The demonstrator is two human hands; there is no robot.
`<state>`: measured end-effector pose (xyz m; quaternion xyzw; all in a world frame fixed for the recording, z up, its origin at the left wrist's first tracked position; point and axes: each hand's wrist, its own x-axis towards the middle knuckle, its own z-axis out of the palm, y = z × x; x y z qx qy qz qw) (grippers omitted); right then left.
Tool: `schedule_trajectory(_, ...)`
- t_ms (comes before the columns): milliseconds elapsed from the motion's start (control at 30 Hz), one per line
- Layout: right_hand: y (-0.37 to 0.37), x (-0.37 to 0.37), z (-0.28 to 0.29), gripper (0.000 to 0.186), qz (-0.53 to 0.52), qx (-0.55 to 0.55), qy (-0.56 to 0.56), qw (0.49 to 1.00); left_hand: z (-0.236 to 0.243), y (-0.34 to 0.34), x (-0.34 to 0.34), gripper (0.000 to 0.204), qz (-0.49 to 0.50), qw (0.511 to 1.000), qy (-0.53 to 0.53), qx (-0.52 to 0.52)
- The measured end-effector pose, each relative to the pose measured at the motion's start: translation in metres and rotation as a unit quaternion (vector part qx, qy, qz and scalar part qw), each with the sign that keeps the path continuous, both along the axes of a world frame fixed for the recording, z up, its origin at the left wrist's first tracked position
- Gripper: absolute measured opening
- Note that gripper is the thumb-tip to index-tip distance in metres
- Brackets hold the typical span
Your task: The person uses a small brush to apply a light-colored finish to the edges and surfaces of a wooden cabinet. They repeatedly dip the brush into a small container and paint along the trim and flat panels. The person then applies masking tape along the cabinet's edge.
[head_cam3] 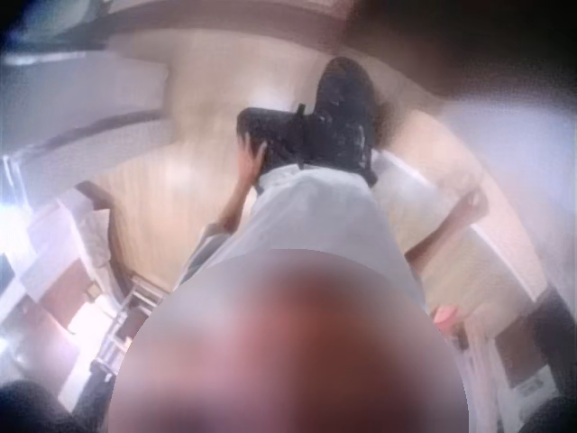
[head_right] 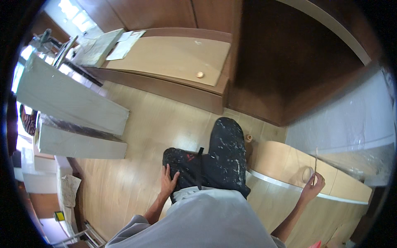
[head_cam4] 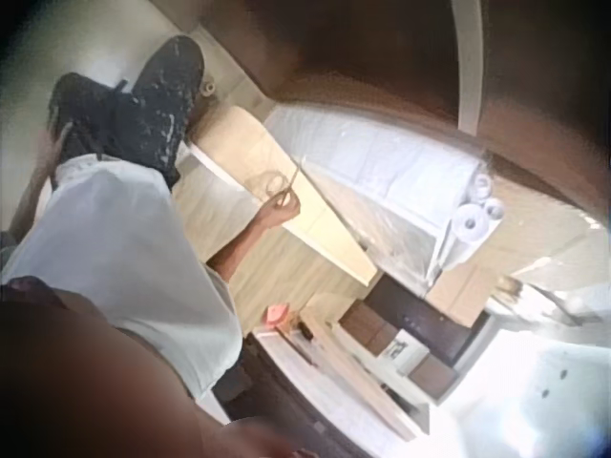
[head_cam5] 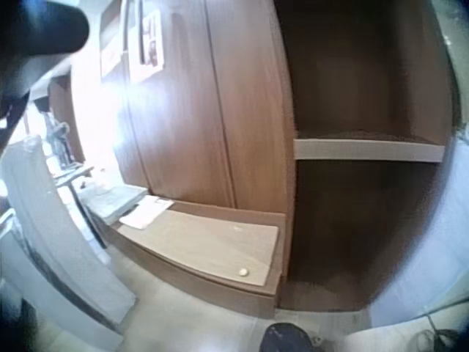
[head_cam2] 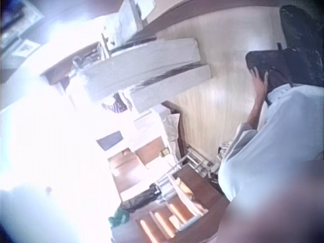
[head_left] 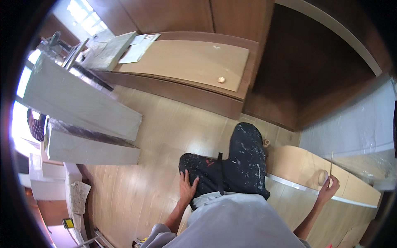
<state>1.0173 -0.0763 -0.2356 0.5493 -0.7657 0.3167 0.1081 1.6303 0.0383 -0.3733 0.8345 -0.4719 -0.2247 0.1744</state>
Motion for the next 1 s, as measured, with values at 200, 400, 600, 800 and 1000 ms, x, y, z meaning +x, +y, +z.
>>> schedule_trajectory(200, -0.107, 0.152, 0.051, 0.02, 0.225, -0.01, -0.115, 0.968, -0.019, -0.002, -0.013, 0.078, 0.101, 0.993, 0.013, -0.067)
schedule_trajectory(400, -0.211, 0.312, 0.074, 0.017, 0.443, 0.056, -0.2, 0.872, -0.009, 0.008, -0.014, 0.077, 0.118, 0.991, 0.009, -0.066)
schedule_trajectory(600, -0.334, 0.399, 0.061, 0.028, 0.513, -0.018, -0.063, 0.856, -0.019, 0.024, -0.015, 0.076, 0.143, 0.98, 0.012, -0.141)
schedule_trajectory(800, -0.431, 0.418, 0.004, 0.035, 0.459, 0.123, 0.126, 0.871, -0.018, 0.037, -0.019, 0.08, 0.157, 0.981, 0.046, -0.101)
schedule_trajectory(1000, -0.46, 0.398, -0.032, 0.038, 0.528, 0.116, 0.15, 0.828, -0.015, 0.038, -0.018, 0.081, 0.156, 0.982, 0.059, -0.087)
